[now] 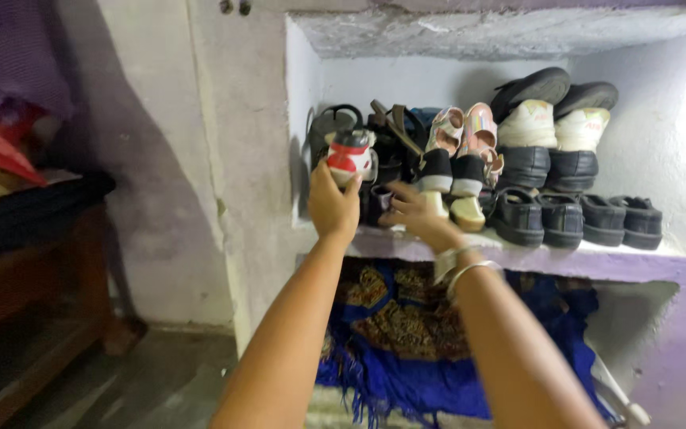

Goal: The person removes various shoes from a wall shelf and places them on their lap. They handle multiple pairs of shoes, including sneakers, sandals, and boots, one at a time.

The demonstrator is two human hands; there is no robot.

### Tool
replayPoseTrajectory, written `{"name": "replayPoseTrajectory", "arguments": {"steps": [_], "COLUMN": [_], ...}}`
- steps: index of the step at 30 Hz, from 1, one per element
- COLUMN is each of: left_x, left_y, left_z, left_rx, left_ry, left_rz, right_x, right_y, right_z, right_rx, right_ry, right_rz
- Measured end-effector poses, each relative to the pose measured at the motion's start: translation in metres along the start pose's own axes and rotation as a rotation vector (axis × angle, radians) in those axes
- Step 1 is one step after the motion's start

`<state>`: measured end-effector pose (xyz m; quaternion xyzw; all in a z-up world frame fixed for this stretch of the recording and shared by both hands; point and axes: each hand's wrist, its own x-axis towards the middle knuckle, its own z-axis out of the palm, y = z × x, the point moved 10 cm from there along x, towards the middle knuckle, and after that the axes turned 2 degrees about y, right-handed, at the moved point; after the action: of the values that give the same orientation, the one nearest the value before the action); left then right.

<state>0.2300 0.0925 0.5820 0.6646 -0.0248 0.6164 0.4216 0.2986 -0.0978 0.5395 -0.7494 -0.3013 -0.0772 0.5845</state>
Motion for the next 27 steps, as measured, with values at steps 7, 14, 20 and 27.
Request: {"name": "replayPoseTrajectory", "arguments": {"steps": [7,14,20,27], "left_x": [0.006,-0.012,-0.037,-0.061], "left_y": [0.038,0.086,0.114,0.131], "left_z": [-0.028,-0.02,-0.032,-0.031], "left_rx": [-0.169,-0.851,-0.733,-0.605], "left_ry": [-0.173,-0.651,-0.853,-0.95], "left_rz": [-0.182,-0.382,-0.352,-0.299], "right_x": [-0.058,-0.122,-0.175,-0.213], "right_y": [-0.042,-0.094,-0.113,-0.119], "right_z": [-0.061,-0.07,-0.08,-0.098], "right_rx": [-0.041,0.113,0.268,0.241], "right_ry": [0.265,0.407,0.348,0.388], "right_rz": [0.072,0.081,0.143,0.109]}}
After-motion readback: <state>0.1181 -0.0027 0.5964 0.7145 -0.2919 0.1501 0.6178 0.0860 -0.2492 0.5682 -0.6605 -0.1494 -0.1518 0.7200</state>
